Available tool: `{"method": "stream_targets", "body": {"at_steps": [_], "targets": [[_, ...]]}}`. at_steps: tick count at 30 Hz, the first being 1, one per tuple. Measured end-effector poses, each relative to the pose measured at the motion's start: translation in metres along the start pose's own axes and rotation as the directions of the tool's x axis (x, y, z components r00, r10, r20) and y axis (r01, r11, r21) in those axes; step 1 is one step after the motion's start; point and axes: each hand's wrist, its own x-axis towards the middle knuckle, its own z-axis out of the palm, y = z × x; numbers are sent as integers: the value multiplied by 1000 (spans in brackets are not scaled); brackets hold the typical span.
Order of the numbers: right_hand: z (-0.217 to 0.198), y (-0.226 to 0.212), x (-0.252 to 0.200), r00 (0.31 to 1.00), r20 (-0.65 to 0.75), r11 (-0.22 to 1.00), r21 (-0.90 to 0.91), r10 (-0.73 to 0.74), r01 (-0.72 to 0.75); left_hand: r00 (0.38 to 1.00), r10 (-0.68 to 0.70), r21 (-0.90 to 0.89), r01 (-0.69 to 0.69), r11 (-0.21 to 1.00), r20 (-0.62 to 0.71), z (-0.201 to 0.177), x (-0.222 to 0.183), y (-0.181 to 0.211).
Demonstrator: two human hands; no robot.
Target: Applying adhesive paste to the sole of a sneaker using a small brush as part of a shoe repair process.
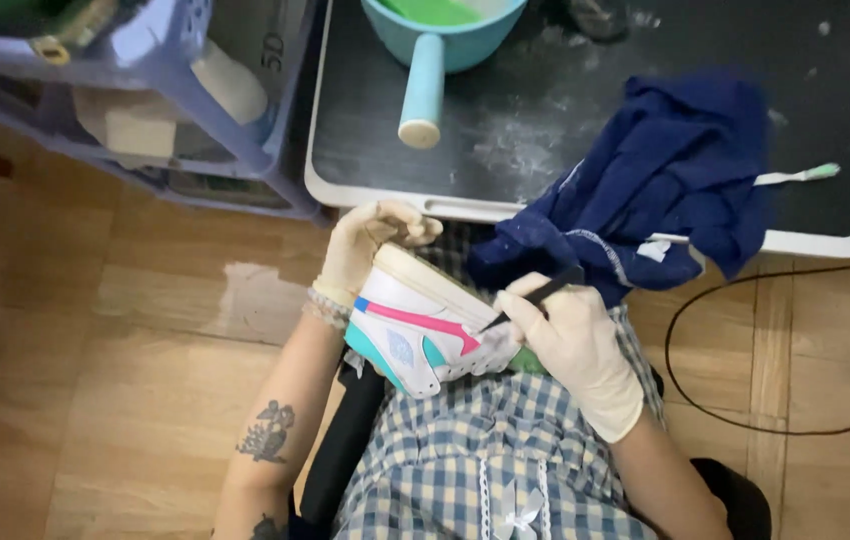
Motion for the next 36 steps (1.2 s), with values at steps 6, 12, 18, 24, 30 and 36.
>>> {"method": "stream_targets", "body": {"at_steps": [6,12,18,24,30,36], "targets": [[25,6,21,983,-3,967,-177,-185,182,999,3,-39,-2,999,42,12,-5,9],[33,1,17,928,-52,908,-236,-368,347,996,20,-70,-14,997,85,8,-1,10],[38,19,-8,813,-108,789,-344,-572,509,988,53,-125,-35,992,148,2,-1,9],[36,56,-31,628,119,530,-430,-769,731,986,76,-158,-52,986,152,4,-4,14],[48,53,-21,450,240,295,-484,-860,824,979,78,-146,-51,988,186,0,-3,14],[45,77,-25,395,297,235,-454,-869,859,974,73,-153,-40,987,215,-5,-2,15]]}}
